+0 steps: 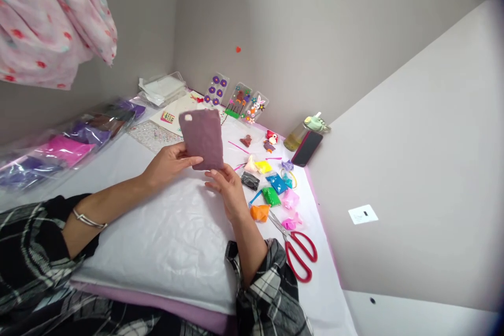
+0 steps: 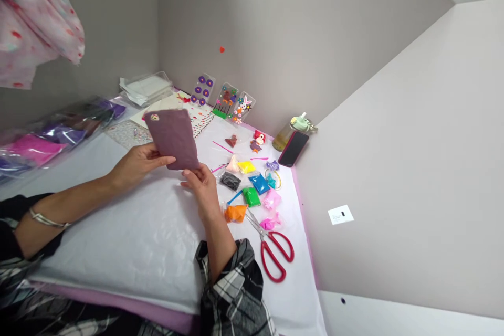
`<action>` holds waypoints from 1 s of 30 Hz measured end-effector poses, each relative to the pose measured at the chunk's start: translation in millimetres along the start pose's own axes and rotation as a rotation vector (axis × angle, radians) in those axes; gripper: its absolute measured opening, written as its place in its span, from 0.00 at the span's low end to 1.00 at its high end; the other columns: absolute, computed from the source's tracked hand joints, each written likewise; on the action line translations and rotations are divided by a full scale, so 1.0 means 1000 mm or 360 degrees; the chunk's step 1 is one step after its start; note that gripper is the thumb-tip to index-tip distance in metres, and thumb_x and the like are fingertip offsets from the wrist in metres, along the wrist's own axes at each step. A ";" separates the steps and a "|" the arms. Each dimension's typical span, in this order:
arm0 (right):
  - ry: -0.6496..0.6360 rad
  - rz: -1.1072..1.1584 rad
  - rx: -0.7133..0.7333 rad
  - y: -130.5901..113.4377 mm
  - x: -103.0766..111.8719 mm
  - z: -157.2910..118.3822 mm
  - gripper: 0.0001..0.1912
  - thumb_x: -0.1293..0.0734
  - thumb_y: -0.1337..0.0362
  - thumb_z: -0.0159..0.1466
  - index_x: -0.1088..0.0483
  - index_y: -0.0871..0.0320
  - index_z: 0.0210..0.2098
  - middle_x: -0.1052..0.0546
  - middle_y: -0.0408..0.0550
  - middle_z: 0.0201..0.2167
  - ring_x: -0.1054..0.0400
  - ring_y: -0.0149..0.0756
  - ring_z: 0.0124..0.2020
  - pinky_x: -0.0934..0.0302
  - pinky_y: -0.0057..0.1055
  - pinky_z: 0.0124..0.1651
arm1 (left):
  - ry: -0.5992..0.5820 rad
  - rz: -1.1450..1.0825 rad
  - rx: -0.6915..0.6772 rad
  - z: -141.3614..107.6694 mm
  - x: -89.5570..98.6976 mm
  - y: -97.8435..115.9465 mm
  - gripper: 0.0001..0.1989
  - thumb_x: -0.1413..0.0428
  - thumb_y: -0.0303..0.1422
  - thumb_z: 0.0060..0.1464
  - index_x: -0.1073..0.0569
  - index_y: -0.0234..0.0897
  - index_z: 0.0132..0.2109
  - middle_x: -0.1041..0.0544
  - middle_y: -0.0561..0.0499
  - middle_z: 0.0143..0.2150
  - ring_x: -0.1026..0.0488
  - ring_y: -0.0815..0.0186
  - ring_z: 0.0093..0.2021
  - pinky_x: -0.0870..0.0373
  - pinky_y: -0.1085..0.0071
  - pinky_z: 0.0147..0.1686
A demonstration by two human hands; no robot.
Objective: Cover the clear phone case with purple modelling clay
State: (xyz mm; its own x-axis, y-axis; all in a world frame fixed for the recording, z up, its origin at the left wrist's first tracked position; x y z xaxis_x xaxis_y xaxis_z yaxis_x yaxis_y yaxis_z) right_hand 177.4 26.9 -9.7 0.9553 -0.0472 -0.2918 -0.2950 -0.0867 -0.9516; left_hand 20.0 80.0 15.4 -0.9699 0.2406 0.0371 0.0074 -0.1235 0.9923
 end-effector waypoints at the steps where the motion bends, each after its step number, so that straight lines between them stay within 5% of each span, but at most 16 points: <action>1: -0.0005 0.0005 0.0001 -0.001 0.000 0.000 0.16 0.24 0.59 0.55 0.24 0.54 0.41 0.18 0.46 0.43 0.25 0.37 0.42 0.29 0.30 0.41 | 0.0059 0.0060 -0.0055 -0.001 0.003 0.005 0.16 0.34 0.43 0.49 0.20 0.41 0.43 0.17 0.47 0.47 0.24 0.50 0.51 0.32 0.54 0.59; 7: -0.0042 0.0243 -0.0152 0.001 -0.002 0.000 0.17 0.28 0.65 0.55 0.23 0.54 0.45 0.17 0.45 0.36 0.25 0.35 0.34 0.29 0.29 0.37 | -0.0085 0.0315 -0.0453 -0.006 -0.003 0.030 0.11 0.34 0.45 0.46 0.20 0.44 0.33 0.22 0.49 0.39 0.28 0.51 0.49 0.34 0.58 0.56; 18: 0.0121 0.0366 -0.0106 0.002 0.009 0.005 0.17 0.32 0.68 0.50 0.23 0.55 0.40 0.20 0.41 0.29 0.30 0.30 0.26 0.35 0.24 0.27 | -0.0234 0.0315 -0.0507 -0.005 -0.014 0.016 0.10 0.33 0.44 0.50 0.19 0.44 0.33 0.23 0.48 0.45 0.29 0.51 0.53 0.34 0.58 0.59; 25: 0.0184 0.0264 -0.0065 0.003 0.013 0.006 0.13 0.31 0.65 0.52 0.22 0.56 0.39 0.21 0.43 0.29 0.29 0.32 0.27 0.33 0.26 0.30 | -0.0241 0.0192 -0.0371 -0.003 -0.014 0.011 0.08 0.31 0.41 0.45 0.18 0.45 0.32 0.22 0.48 0.43 0.28 0.49 0.52 0.36 0.56 0.61; 30: 0.0370 0.0123 0.0063 0.003 0.029 0.007 0.12 0.29 0.66 0.55 0.22 0.54 0.40 0.21 0.42 0.33 0.28 0.31 0.30 0.34 0.24 0.30 | -0.0256 -0.0083 -0.0053 0.003 -0.014 -0.011 0.16 0.35 0.47 0.52 0.20 0.42 0.43 0.16 0.48 0.42 0.21 0.47 0.49 0.26 0.53 0.53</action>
State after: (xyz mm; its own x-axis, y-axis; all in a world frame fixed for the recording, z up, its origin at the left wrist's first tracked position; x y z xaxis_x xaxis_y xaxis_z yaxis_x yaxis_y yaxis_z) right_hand 204.3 31.7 -22.1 0.8982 -0.2805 -0.3384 -0.3619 -0.0351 -0.9316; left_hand 34.0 81.3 4.5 -0.9172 0.3983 0.0069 -0.0526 -0.1383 0.9890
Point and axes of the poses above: each hand's wrist, its own z-axis towards the middle knuckle, its own x-axis out of the back of the hand, y = z × x, the point moved 8 cm from there along z, towards the middle knuckle
